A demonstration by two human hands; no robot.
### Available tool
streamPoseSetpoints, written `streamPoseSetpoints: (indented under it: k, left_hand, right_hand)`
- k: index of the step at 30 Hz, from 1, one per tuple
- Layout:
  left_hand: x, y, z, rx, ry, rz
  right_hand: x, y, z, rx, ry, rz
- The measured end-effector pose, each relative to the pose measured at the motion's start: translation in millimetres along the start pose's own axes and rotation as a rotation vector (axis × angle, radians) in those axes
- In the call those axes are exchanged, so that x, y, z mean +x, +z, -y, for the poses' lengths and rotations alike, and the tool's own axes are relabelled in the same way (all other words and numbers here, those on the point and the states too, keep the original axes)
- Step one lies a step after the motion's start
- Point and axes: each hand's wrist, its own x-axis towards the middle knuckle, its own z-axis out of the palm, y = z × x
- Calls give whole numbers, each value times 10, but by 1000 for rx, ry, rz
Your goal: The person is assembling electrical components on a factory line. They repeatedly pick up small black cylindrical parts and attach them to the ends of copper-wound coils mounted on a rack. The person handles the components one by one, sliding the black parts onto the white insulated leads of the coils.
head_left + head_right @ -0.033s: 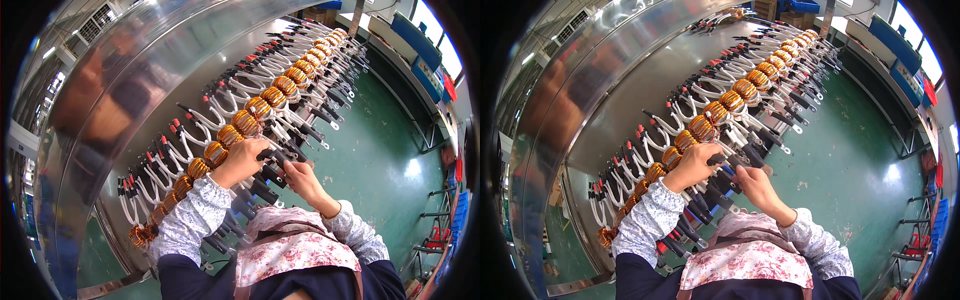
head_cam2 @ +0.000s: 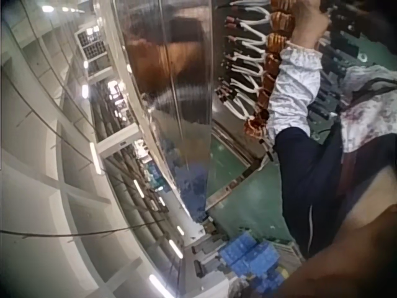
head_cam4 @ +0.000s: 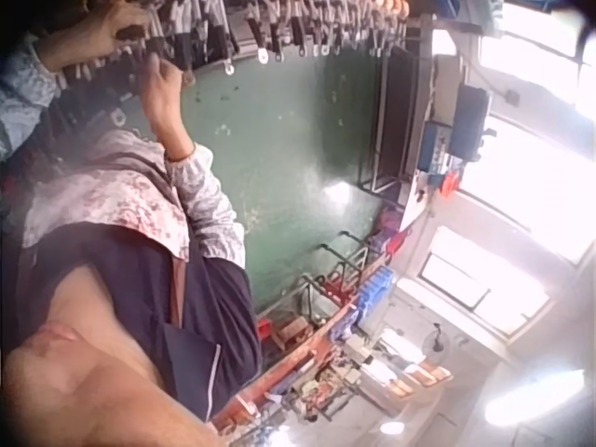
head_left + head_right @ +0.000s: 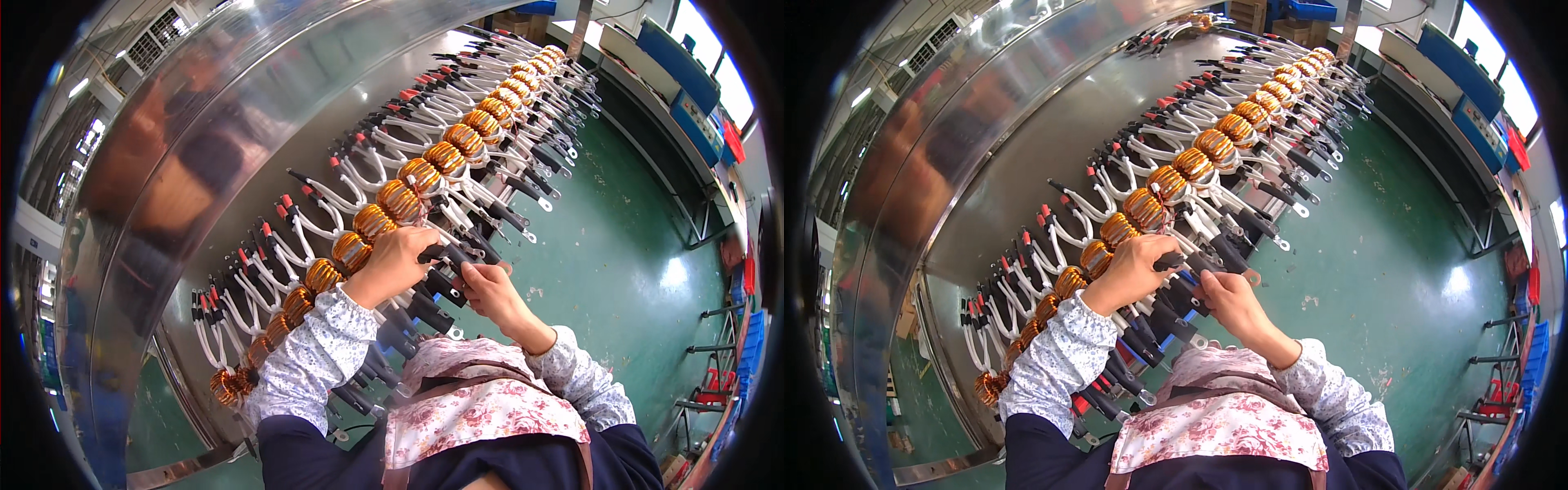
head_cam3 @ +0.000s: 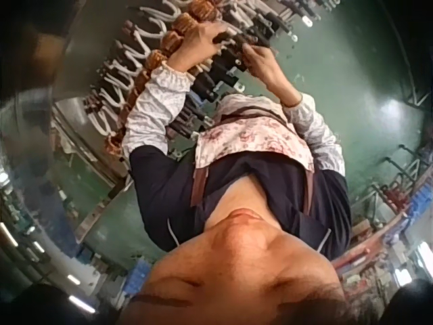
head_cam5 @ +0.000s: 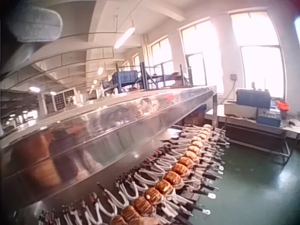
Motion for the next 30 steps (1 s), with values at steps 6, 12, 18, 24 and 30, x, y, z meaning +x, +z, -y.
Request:
streamPoseSetpoints:
  k: [6,12,18,24,30]
  left_hand:
    - [5,-15,-29,-1,39,18]
    - [2,-2,-4,-7,46,-10]
    - [16,9,22,-55,-5,25]
    - [28,-2,26,-38,-12,33]
    - [52,-81,-33,-74,46,46]
  right_hand:
    - [-7,110,-112,-395,-358,-209]
    - [164,70,53,255,94,141]
    - [81,-25,103,259,142,146]
    - [129,-25,101,299,155,183]
    - [21,-47,111,112,10,61]
